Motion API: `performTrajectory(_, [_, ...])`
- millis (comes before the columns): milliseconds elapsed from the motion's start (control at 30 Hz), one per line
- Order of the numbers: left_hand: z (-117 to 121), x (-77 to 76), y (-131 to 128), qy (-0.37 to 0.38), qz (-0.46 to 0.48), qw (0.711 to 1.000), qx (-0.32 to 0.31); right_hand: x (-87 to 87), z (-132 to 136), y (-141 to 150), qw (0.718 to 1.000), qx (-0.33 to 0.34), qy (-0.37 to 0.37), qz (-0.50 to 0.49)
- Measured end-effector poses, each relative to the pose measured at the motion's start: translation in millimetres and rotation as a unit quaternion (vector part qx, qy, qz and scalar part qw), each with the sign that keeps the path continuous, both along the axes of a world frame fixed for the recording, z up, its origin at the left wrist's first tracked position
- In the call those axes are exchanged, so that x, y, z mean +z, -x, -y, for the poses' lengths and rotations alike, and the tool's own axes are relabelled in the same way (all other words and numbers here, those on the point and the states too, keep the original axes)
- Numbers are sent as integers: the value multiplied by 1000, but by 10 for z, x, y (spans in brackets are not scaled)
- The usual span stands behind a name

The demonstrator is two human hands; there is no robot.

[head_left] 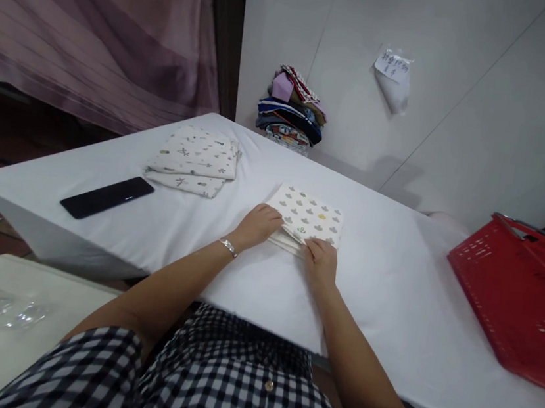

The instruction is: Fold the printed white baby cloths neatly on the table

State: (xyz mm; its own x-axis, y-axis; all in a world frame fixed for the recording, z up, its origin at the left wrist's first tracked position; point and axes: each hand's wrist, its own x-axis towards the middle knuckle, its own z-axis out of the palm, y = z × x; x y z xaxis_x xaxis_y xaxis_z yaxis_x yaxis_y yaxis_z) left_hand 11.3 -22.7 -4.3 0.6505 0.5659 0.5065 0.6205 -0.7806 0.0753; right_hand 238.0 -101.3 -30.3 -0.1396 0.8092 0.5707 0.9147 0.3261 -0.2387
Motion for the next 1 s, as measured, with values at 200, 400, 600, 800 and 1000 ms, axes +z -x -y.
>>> performTrajectory(200, [17,-124,62,-3,-16,999,-31,8,28,45,998,22,-2,56])
performTrajectory(400, [141,-171,131,36,-14,999,-18,4,41,50,998,25,-1,65])
performTrajectory(600, [156,-164,162,52,-4,998,-33,-2,38,36,996,34,2,76])
performTrajectory(800, [72,-190,122,52,-2,999,-15,-17,21,41,999,19,3,51])
performTrajectory(1000, [36,-148,83,48,-10,999,-5,32,29,82,998,6,12,58])
